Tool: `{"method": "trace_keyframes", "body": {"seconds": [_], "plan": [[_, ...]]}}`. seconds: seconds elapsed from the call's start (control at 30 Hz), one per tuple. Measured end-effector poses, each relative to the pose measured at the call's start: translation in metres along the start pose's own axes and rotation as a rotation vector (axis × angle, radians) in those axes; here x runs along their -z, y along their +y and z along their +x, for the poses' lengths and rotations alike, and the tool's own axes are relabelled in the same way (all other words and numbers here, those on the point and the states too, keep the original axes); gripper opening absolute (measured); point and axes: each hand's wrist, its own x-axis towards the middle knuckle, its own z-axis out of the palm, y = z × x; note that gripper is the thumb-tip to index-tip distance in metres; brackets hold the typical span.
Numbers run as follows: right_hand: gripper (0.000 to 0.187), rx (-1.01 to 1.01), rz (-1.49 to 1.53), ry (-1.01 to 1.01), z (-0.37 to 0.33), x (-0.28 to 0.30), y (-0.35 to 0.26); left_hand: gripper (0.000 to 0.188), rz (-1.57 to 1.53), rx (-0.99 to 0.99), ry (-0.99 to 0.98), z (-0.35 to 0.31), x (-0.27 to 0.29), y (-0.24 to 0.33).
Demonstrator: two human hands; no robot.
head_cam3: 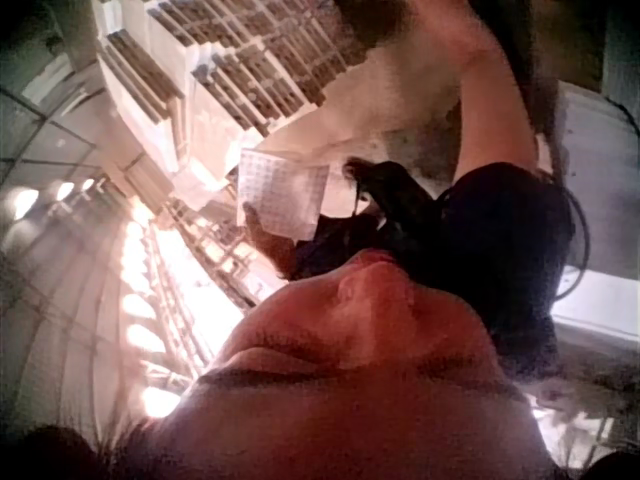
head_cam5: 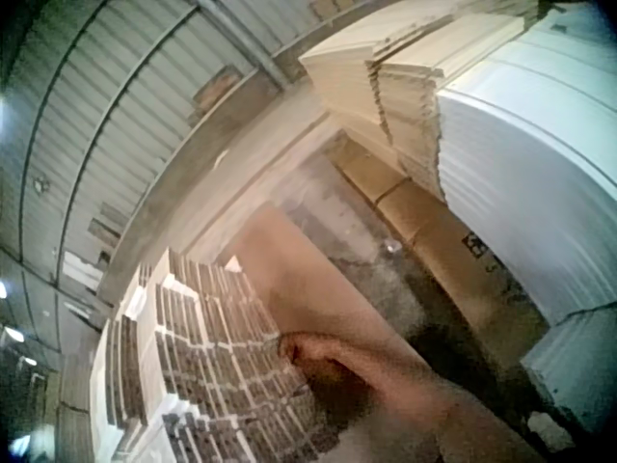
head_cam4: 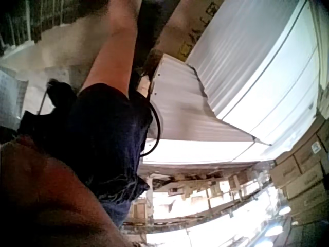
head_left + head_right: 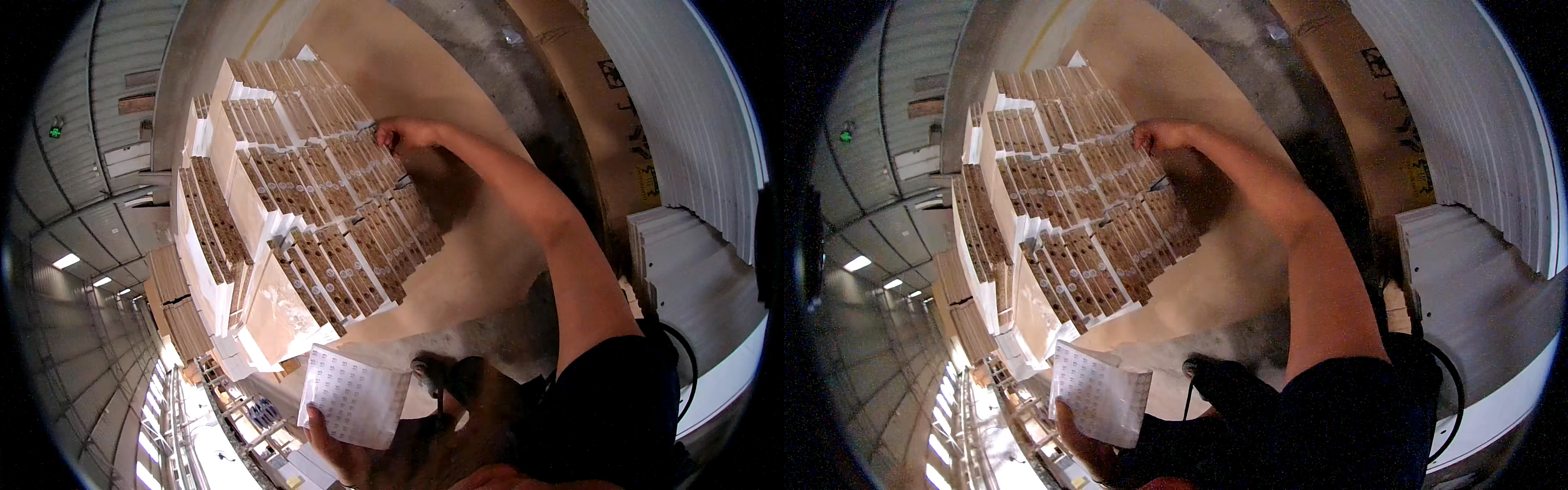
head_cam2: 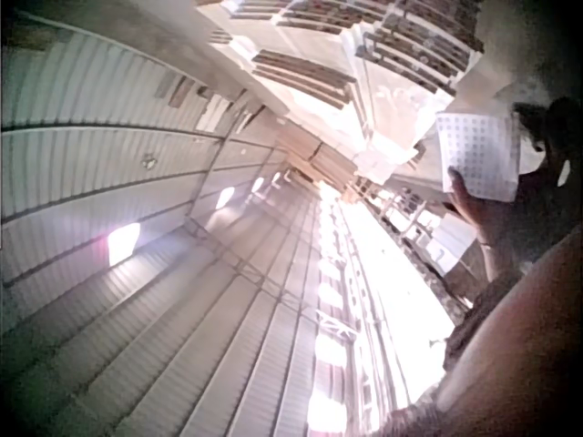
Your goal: The person peels small circular labels from a sheet and attaches them to the ends of stacked wooden boards.
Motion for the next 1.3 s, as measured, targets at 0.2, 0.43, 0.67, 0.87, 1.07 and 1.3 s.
{"method": "trace_keyframes", "body": {"seconds": [0.2, 0.43, 0.67, 0.87, 1.07, 1.3], "plan": [[0.039, -0.053, 0.029, -0.126, -0.001, -0.001, 0.008, 0.048, 0.064, 0.044, 0.014, 0.003, 0.007, 0.000], [0.035, -0.039, 0.090, -0.093, 0.000, -0.013, 0.012, 0.048, 0.103, -0.047, 0.018, 0.010, 0.020, -0.010], [0.020, 0.120, 0.014, 0.035, -0.009, -0.012, 0.006, 0.051, 0.121, 0.018, 0.045, 0.007, 0.009, -0.009], [0.012, -0.174, 0.502, 0.113, -0.007, -0.012, 0.003, 0.043, -0.017, 0.046, -0.015, 0.013, 0.035, -0.022], [0.020, -0.063, 0.197, 0.048, 0.008, -0.001, -0.009, 0.033, -0.141, 0.059, 0.050, 0.010, 0.013, -0.015], [0.008, 0.209, -0.245, 0.139, 0.033, 0.010, -0.116, 0.033, 0.052, -0.016, 0.136, 0.000, -0.004, -0.003]]}}
